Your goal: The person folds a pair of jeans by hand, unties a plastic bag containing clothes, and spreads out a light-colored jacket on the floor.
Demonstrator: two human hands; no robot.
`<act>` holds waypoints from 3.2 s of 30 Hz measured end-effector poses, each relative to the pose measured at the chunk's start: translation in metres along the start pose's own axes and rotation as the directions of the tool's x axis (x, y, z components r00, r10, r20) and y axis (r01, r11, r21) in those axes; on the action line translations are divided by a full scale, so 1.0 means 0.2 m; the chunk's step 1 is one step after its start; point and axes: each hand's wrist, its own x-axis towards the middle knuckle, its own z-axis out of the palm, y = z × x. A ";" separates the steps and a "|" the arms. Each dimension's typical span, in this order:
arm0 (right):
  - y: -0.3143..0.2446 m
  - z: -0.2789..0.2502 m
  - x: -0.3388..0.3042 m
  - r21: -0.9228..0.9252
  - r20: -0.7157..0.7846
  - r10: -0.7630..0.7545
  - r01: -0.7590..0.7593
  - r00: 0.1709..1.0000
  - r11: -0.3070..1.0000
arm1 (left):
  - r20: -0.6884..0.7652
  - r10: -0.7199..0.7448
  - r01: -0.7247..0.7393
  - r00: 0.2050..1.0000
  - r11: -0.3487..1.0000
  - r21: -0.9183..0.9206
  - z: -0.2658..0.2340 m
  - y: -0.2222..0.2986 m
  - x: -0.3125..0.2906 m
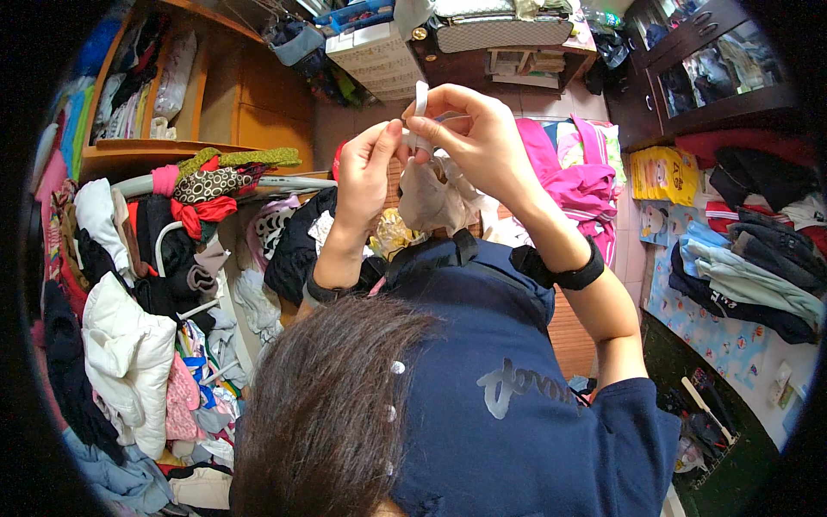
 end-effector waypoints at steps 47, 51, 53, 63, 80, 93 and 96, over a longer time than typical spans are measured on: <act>0.03 0.09 0.03 -0.538 0.075 -0.252 0.252 0.965 0.804 | -0.042 -0.240 0.232 0.970 0.962 -0.147 -0.07 0.08 0.00; 0.02 0.12 0.02 -0.403 -0.001 -0.235 0.215 0.972 0.890 | -0.066 -0.244 0.231 0.968 0.959 -0.163 -0.11 0.08 0.00; 0.03 0.11 0.02 -0.382 0.037 -0.239 0.235 0.970 0.894 | -0.068 -0.252 0.235 0.965 0.951 -0.202 -0.10 0.09 0.00; 0.07 0.04 0.05 0.101 0.321 -0.152 0.126 0.935 0.987 | -0.006 -0.182 0.179 0.983 0.968 -0.174 -0.13 0.09 0.00; -0.04 -0.05 -0.01 -0.372 0.134 -0.536 0.543 0.834 0.753 | -0.143 -0.080 0.056 0.986 0.985 -0.165 -0.21 0.19 -0.06; 0.12 -0.19 -0.13 -0.049 0.032 -0.285 0.287 0.958 0.957 | -0.168 -0.077 0.073 0.983 0.997 -0.027 -0.28 0.05 -0.10; 0.14 -0.26 -0.15 0.097 0.046 -0.041 0.037 0.998 0.995 | -0.066 -0.010 0.010 0.998 1.000 0.009 -0.22 0.15 -0.08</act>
